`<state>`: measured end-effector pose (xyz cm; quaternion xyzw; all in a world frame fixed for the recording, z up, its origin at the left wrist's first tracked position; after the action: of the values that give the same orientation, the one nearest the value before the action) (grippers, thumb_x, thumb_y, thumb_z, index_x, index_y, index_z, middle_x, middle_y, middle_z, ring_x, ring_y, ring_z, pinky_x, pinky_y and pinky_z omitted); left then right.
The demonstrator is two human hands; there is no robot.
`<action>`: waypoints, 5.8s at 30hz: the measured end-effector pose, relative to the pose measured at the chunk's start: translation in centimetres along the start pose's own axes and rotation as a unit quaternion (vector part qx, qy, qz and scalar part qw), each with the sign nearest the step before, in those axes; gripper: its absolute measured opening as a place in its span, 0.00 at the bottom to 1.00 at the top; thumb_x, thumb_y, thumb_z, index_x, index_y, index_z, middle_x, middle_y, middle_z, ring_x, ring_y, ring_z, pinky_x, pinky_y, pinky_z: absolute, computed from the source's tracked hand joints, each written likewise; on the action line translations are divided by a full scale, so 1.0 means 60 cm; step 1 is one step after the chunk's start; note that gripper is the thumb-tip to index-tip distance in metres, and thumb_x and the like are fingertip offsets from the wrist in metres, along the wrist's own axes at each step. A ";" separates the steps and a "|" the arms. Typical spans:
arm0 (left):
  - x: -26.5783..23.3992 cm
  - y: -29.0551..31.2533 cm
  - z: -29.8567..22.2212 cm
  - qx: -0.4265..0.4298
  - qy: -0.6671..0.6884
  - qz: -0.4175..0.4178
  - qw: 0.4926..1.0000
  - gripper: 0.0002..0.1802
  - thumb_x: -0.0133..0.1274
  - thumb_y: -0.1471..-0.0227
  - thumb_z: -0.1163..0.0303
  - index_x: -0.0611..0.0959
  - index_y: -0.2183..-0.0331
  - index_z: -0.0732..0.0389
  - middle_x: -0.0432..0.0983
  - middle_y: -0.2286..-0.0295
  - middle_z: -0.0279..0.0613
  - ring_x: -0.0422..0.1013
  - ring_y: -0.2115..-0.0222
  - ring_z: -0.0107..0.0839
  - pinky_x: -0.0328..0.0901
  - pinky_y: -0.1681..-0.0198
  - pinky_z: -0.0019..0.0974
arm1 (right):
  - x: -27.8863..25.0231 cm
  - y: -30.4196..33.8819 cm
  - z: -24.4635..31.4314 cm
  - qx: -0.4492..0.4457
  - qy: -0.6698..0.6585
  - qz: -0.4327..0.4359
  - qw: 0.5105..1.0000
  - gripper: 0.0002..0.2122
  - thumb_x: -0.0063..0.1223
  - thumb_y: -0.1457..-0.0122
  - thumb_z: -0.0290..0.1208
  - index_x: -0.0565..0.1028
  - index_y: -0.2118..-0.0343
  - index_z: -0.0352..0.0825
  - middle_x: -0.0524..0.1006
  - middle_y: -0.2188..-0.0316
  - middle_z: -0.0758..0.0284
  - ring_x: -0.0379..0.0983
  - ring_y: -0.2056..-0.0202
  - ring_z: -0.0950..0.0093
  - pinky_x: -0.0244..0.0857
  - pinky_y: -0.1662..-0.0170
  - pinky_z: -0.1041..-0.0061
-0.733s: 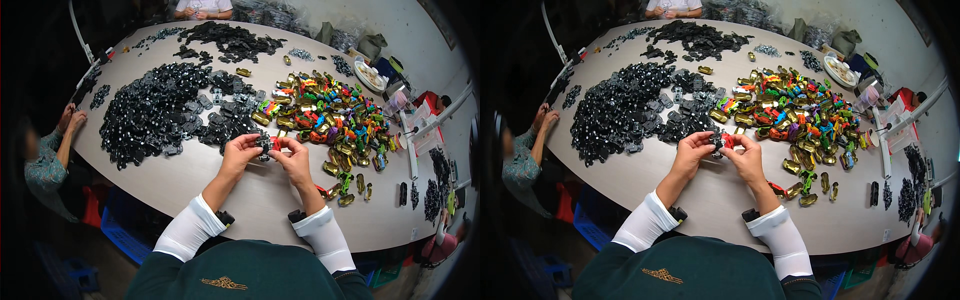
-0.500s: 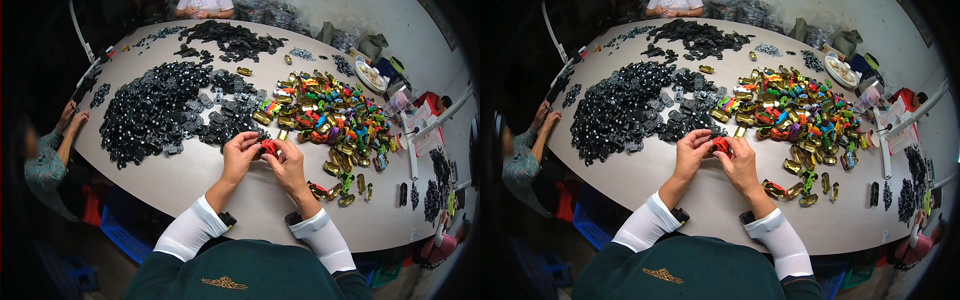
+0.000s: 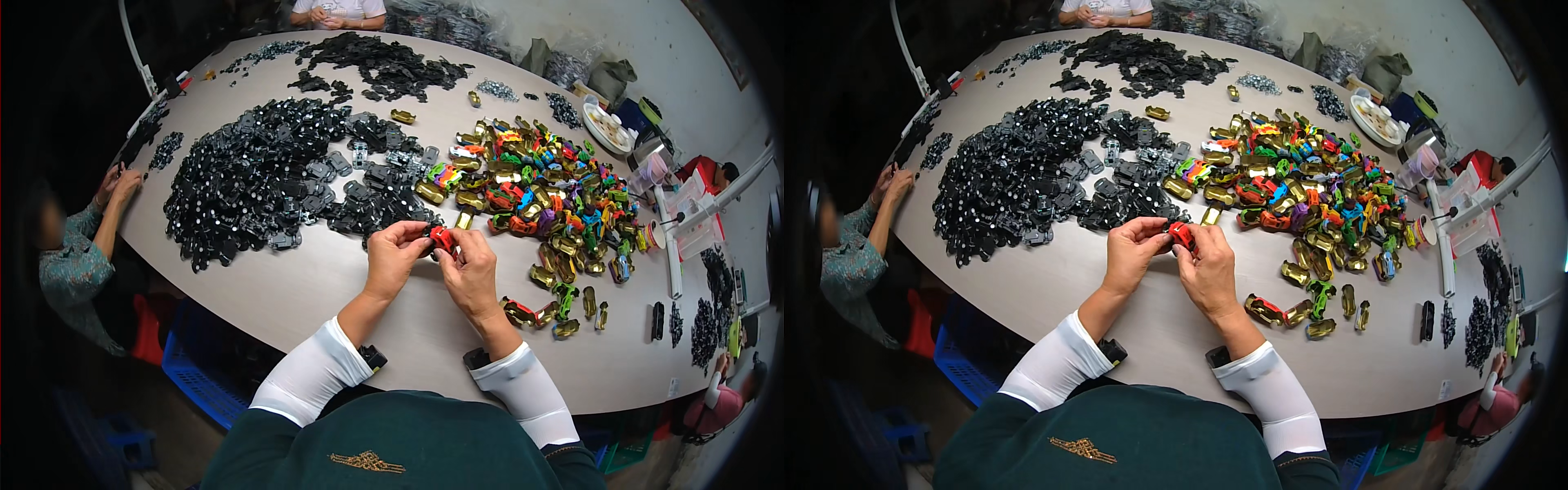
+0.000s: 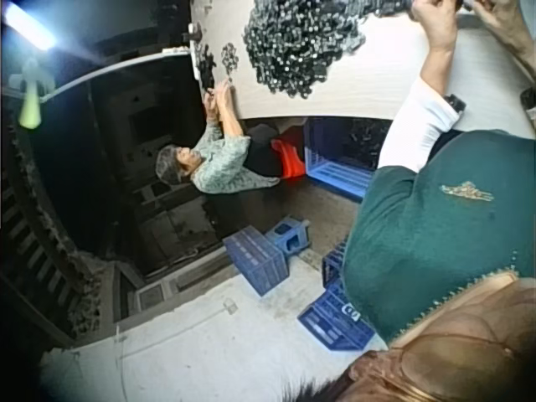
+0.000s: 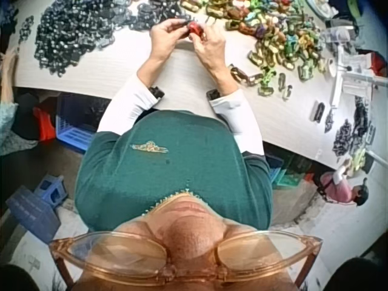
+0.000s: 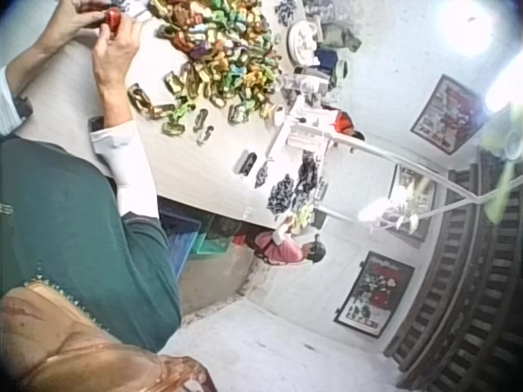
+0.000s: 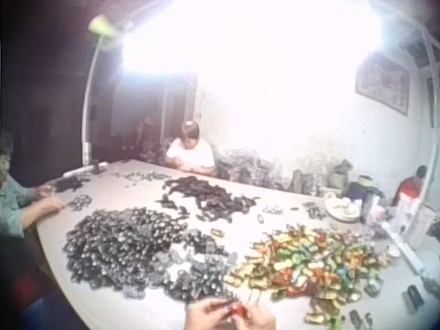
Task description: The person assembles miniature toy cars by hand at a large table. They pick up small black chassis and colorful body shells, snap them together, and place the completed units on the table.
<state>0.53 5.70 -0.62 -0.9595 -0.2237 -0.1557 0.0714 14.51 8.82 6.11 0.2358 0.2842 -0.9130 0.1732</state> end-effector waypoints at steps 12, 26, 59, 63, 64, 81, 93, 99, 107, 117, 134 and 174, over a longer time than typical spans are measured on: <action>0.010 0.006 -0.008 0.013 -0.009 0.020 1.000 0.14 0.52 0.52 0.85 0.79 0.60 0.72 0.80 0.66 0.44 0.76 0.67 0.24 0.72 0.62 0.26 | 0.000 0.001 0.001 -0.020 0.025 -0.002 0.999 0.12 0.59 0.51 0.22 0.74 0.63 0.29 0.70 0.71 0.59 0.71 0.74 0.66 0.66 0.71 0.70; 0.006 -0.002 0.004 -0.066 0.076 0.028 0.995 0.20 0.59 0.53 0.80 0.75 0.56 0.69 0.77 0.65 0.43 0.74 0.67 0.23 0.71 0.66 0.24 | -0.011 0.001 0.008 -0.064 0.096 -0.055 0.992 0.13 0.59 0.50 0.24 0.74 0.61 0.29 0.72 0.71 0.59 0.73 0.74 0.68 0.67 0.71 0.74; 0.026 0.011 -0.011 -0.094 0.024 0.119 0.988 0.15 0.53 0.44 0.72 0.76 0.54 0.61 0.78 0.66 0.31 0.73 0.68 0.16 0.68 0.69 0.19 | 0.003 -0.004 -0.013 -0.098 -0.005 0.009 0.995 0.18 0.59 0.51 0.22 0.76 0.53 0.35 0.76 0.74 0.62 0.72 0.76 0.70 0.66 0.71 0.74; 0.012 0.000 0.000 -0.071 0.098 0.116 0.986 0.13 0.56 0.48 0.76 0.76 0.58 0.62 0.77 0.68 0.36 0.74 0.70 0.21 0.70 0.70 0.23 | 0.009 -0.006 -0.051 0.093 -0.105 0.062 0.988 0.15 0.58 0.47 0.28 0.75 0.55 0.31 0.74 0.75 0.68 0.64 0.80 0.79 0.60 0.75 0.80; 0.010 -0.003 -0.001 -0.069 0.126 0.096 0.985 0.13 0.57 0.50 0.78 0.75 0.61 0.61 0.77 0.69 0.38 0.74 0.71 0.25 0.71 0.70 0.25 | 0.013 -0.009 -0.070 0.155 -0.145 0.060 0.975 0.15 0.58 0.45 0.30 0.74 0.56 0.30 0.73 0.75 0.70 0.62 0.81 0.81 0.59 0.76 0.82; 0.018 0.007 0.013 -0.170 0.144 0.099 0.970 0.07 0.53 0.44 0.72 0.74 0.64 0.61 0.69 0.72 0.33 0.67 0.78 0.21 0.63 0.79 0.22 | 0.024 0.012 -0.080 0.343 -0.431 0.212 0.807 0.10 0.43 0.36 0.30 0.67 0.56 0.31 0.73 0.78 0.67 0.65 0.83 0.84 0.55 0.86 0.89; 0.024 0.011 0.020 -0.119 0.095 0.107 0.983 0.08 0.53 0.45 0.73 0.73 0.63 0.63 0.69 0.70 0.36 0.66 0.80 0.19 0.62 0.78 0.21 | 0.035 0.016 -0.060 0.343 -0.436 0.213 0.804 0.08 0.41 0.35 0.31 0.66 0.60 0.31 0.73 0.80 0.67 0.60 0.86 0.86 0.47 0.88 0.89; 0.021 0.012 0.023 -0.107 0.055 0.117 0.986 0.06 0.52 0.44 0.73 0.74 0.63 0.61 0.69 0.68 0.35 0.67 0.76 0.18 0.64 0.75 0.21 | 0.036 0.016 -0.061 0.346 -0.422 0.228 0.807 0.07 0.44 0.36 0.31 0.65 0.61 0.33 0.72 0.81 0.69 0.60 0.87 0.86 0.47 0.88 0.89; 0.024 0.006 0.012 0.027 -0.169 0.114 0.979 0.04 0.52 0.45 0.74 0.74 0.67 0.62 0.70 0.73 0.33 0.64 0.81 0.15 0.61 0.80 0.20 | 0.053 0.025 -0.094 0.289 -0.281 0.217 0.889 0.04 0.44 0.37 0.30 0.67 0.66 0.36 0.71 0.83 0.73 0.59 0.87 0.87 0.48 0.85 0.89; 0.019 0.005 0.018 -0.056 -0.163 0.126 0.977 0.07 0.53 0.47 0.74 0.73 0.65 0.63 0.70 0.72 0.34 0.65 0.80 0.17 0.63 0.79 0.22 | 0.040 0.015 -0.097 0.289 -0.278 0.238 0.884 0.04 0.43 0.38 0.28 0.69 0.68 0.33 0.71 0.83 0.72 0.62 0.85 0.85 0.52 0.84 0.84; 0.033 0.015 -0.009 -0.133 0.072 0.153 0.976 0.17 0.49 0.42 0.68 0.70 0.51 0.58 0.73 0.72 0.32 0.67 0.76 0.17 0.63 0.76 0.21 | 0.002 0.001 -0.072 0.321 -0.424 0.193 0.825 0.06 0.46 0.38 0.29 0.70 0.62 0.33 0.72 0.78 0.71 0.63 0.84 0.87 0.56 0.85 0.89; 0.041 0.026 -0.026 0.114 -0.363 0.096 0.920 0.09 0.46 0.44 0.77 0.76 0.60 0.66 0.76 0.70 0.36 0.68 0.71 0.22 0.64 0.65 0.28 | 0.047 0.020 -0.101 0.266 -0.333 0.152 0.892 0.08 0.46 0.38 0.25 0.76 0.61 0.32 0.70 0.83 0.74 0.59 0.86 0.88 0.51 0.86 0.86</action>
<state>2.90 4.97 1.56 -0.9524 -0.1572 0.2375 0.1083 14.70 11.02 -0.31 -0.0046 -0.0831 -0.9421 0.3250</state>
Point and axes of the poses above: each hand's wrist, its own y-axis away from the middle knuckle, its own x-axis out of the palm, z = x × y, the point moved 6 cm from there along -y, towards the middle knuckle
